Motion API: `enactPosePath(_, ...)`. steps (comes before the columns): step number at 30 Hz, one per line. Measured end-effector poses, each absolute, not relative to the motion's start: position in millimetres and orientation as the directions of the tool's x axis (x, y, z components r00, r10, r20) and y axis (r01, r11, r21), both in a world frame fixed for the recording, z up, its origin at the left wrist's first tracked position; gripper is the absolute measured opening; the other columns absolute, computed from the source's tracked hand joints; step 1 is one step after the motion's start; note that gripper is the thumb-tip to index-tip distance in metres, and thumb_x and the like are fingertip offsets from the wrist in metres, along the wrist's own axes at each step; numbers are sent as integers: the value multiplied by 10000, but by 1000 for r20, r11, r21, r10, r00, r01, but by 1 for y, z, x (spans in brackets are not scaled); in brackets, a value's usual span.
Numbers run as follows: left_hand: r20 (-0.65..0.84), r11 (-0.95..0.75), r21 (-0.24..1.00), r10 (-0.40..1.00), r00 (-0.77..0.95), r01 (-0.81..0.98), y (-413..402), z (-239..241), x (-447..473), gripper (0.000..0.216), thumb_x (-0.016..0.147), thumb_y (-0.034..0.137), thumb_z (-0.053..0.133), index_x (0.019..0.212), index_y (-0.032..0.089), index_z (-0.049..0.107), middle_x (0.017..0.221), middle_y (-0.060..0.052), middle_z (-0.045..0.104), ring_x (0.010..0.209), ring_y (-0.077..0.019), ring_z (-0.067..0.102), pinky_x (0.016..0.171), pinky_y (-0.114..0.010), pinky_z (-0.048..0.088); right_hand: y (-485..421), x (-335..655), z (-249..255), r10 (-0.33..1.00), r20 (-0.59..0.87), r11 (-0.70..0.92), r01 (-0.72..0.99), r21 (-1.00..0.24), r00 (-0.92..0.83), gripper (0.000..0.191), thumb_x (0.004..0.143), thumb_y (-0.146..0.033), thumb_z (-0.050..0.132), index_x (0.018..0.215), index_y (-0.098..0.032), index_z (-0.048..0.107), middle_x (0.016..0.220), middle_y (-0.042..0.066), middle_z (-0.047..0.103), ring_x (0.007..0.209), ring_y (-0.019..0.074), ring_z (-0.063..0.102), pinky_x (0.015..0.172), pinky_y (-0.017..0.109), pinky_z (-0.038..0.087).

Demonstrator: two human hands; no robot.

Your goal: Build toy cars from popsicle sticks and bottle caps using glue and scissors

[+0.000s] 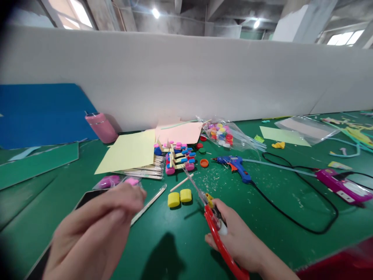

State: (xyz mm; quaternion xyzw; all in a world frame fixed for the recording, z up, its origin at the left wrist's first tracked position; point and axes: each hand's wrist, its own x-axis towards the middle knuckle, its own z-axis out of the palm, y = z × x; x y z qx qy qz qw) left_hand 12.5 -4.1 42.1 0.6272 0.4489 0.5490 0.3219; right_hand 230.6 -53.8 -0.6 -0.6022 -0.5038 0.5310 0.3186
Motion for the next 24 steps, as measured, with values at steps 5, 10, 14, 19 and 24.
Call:
enactPosePath(5,419,-415,893,908,9,173,34,43,33,163,790,194,488,809,192,650,713,5,588,624,-127,514,547,-234,395,-52,226,-2,951,-308,-294,237,-926,-26,250,600,-127,561,771,-210,399,665,-64,396,563,84,352,493,176,338)
enactPosePath(10,502,-544,770,839,208,334,33,15,39,187,805,188,466,848,145,642,723,-39,578,668,-157,541,593,-257,424,-54,220,1,934,-340,-357,240,-903,111,349,546,-180,578,872,-212,457,641,-61,416,538,97,366,481,191,352)
enactPosePath(14,508,-595,698,803,311,398,30,-5,42,198,773,202,531,926,121,625,800,-89,601,722,-187,567,631,-289,453,-53,216,6,907,-401,-420,244,-874,129,257,522,-199,553,757,-217,450,592,-67,381,533,101,367,490,194,352)
enactPosePath(19,500,-607,703,793,349,372,32,-12,41,154,801,166,490,850,171,636,718,-52,617,661,-171,559,627,-286,439,-51,213,10,936,-338,-353,277,-894,102,264,499,-176,521,748,-209,438,608,-61,382,531,97,356,465,185,328)
enactPosePath(24,486,-601,724,793,368,338,30,-11,39,170,810,140,474,894,189,613,748,-42,610,687,-164,544,652,-276,432,-51,215,12,938,-330,-345,360,-867,104,325,521,-189,526,845,-202,496,663,-34,465,592,122,422,511,187,366)
